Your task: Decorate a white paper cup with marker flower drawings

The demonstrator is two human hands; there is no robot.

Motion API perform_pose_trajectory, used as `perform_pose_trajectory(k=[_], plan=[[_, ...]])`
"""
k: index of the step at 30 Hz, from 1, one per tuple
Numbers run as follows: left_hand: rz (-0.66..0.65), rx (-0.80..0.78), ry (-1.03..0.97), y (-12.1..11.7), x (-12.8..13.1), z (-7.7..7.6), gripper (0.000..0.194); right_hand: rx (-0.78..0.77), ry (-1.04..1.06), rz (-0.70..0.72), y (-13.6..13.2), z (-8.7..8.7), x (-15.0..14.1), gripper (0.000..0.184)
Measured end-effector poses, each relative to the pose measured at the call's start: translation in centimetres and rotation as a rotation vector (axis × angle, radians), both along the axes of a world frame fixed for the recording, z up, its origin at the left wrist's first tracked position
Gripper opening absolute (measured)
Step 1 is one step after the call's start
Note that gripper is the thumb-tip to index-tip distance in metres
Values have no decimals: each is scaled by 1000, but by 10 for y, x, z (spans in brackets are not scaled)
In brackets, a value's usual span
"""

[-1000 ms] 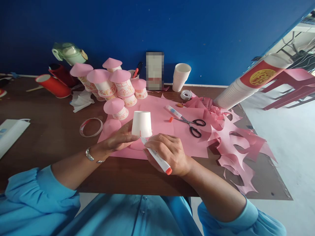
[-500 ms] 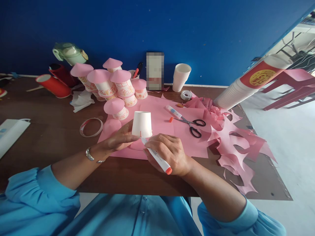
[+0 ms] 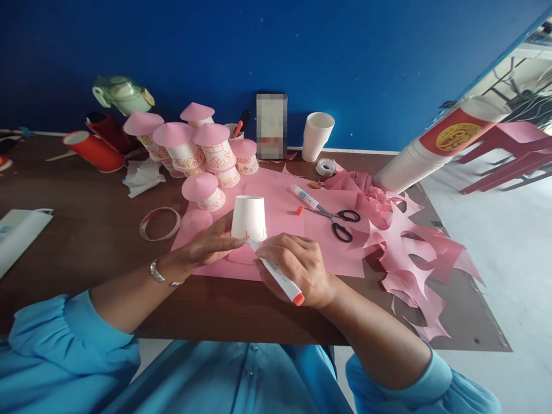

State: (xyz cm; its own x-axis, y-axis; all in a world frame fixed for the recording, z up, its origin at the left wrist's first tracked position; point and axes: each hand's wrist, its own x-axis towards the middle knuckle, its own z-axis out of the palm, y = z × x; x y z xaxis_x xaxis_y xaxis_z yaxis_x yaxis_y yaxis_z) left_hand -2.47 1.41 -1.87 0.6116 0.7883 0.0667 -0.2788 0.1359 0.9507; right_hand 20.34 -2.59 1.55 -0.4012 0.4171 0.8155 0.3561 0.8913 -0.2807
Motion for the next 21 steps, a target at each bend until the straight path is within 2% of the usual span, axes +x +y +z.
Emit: perform_pose_trajectory(k=[8,21], plan=[[46,9,90,-1,-1,2,57,-1,-7,-7,1,1,2,29],[41,26,163,-1,-2,6,60,6,-7,-10,2,1,1,30]])
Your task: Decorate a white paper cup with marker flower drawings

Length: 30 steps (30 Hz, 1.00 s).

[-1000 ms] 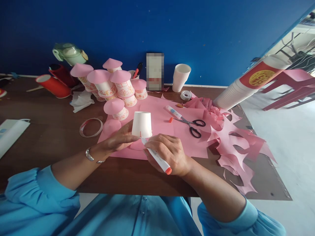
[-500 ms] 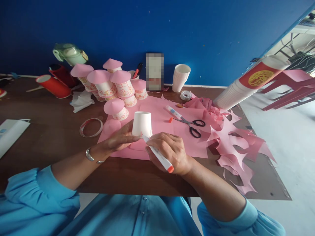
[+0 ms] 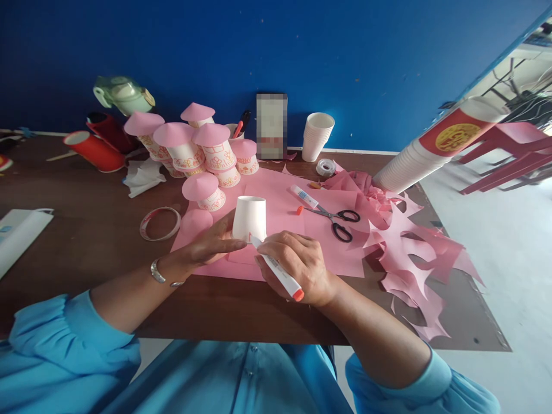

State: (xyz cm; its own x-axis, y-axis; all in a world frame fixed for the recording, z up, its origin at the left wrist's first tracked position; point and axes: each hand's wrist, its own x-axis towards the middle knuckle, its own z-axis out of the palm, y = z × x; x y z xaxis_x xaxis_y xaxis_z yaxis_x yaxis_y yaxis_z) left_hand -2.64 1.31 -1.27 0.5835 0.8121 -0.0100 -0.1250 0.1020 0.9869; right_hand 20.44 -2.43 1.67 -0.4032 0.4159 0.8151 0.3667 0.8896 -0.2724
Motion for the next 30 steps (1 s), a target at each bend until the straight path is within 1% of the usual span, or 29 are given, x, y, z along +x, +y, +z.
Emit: perform_pose_trajectory(k=[7,11,17,22,30], plan=[[17,16,42,0,1,2,59,3,-23,-18,0,0,1,31],[25,13,43,0,1,4,61,16,-23,-12,1,1,0,27],[56,-2,43,0,2,0,63,28,-39,-16,1,2,0,24],[45,-24,21,-1,2,-2,64,20,-51,-19,1,2,0,22],[50,-45,98,-2,2,7,70,29,-75,-31,1,3,1,18]])
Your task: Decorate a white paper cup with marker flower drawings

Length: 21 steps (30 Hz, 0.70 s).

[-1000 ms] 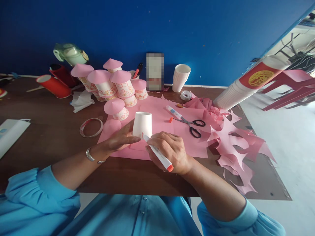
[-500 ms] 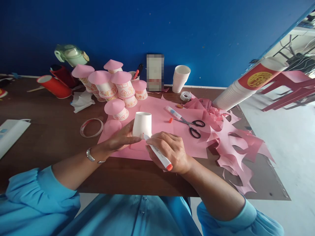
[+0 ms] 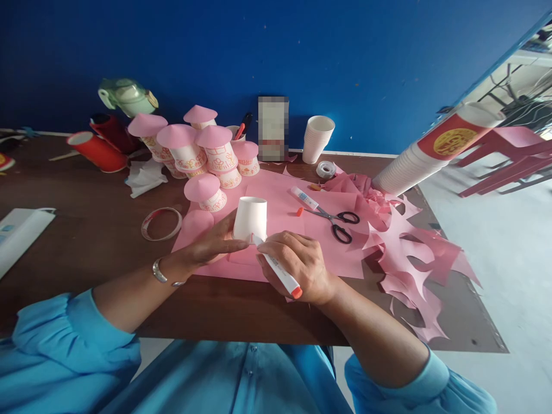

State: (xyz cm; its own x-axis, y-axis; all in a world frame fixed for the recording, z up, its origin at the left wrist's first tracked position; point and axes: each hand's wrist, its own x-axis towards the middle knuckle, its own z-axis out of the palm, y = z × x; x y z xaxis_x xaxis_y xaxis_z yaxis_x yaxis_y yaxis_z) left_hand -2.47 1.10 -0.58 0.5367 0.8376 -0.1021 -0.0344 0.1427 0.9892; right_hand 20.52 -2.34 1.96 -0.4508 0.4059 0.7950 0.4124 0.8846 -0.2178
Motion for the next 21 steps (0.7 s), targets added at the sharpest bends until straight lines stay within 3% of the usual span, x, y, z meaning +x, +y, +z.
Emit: perform_pose_trajectory(k=[21], plan=[[-5,27,-49,1,1,-1,67,-19,-19,-6,0,-1,0,20]])
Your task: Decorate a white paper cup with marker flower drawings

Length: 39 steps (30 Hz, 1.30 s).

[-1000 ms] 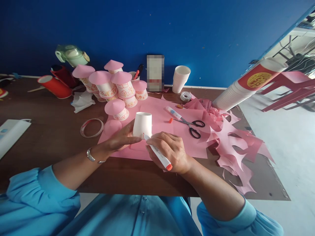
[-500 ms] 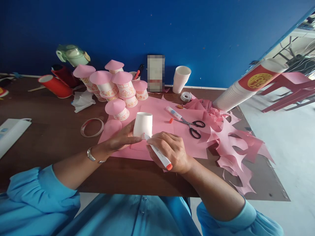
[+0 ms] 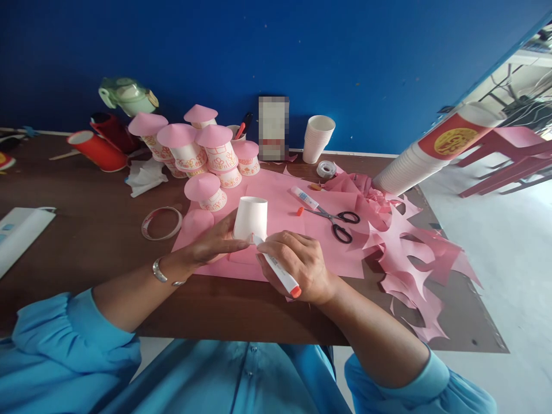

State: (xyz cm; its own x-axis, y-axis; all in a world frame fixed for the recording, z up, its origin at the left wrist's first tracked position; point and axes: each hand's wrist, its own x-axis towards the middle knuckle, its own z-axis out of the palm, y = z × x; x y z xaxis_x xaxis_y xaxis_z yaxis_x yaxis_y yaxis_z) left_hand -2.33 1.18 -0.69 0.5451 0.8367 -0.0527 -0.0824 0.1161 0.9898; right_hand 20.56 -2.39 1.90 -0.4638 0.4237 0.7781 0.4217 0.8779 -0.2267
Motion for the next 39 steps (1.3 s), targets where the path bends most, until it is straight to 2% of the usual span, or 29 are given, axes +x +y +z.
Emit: perform_pose_trajectory(k=[4,22,34,39], plan=[[9,-23,-6,0,0,-1,73,-5,2,1,0,-1,0,20],[-1,-52,-85,2,-2,-17,68,-10,-4,10,0,-2,0,21],[-5,-61,-11,2,-2,-11,80,6,2,-23,0,-2,-1,22],[-8,-41,-9,2,-3,-13,73,18,21,-46,0,-2,-1,19]])
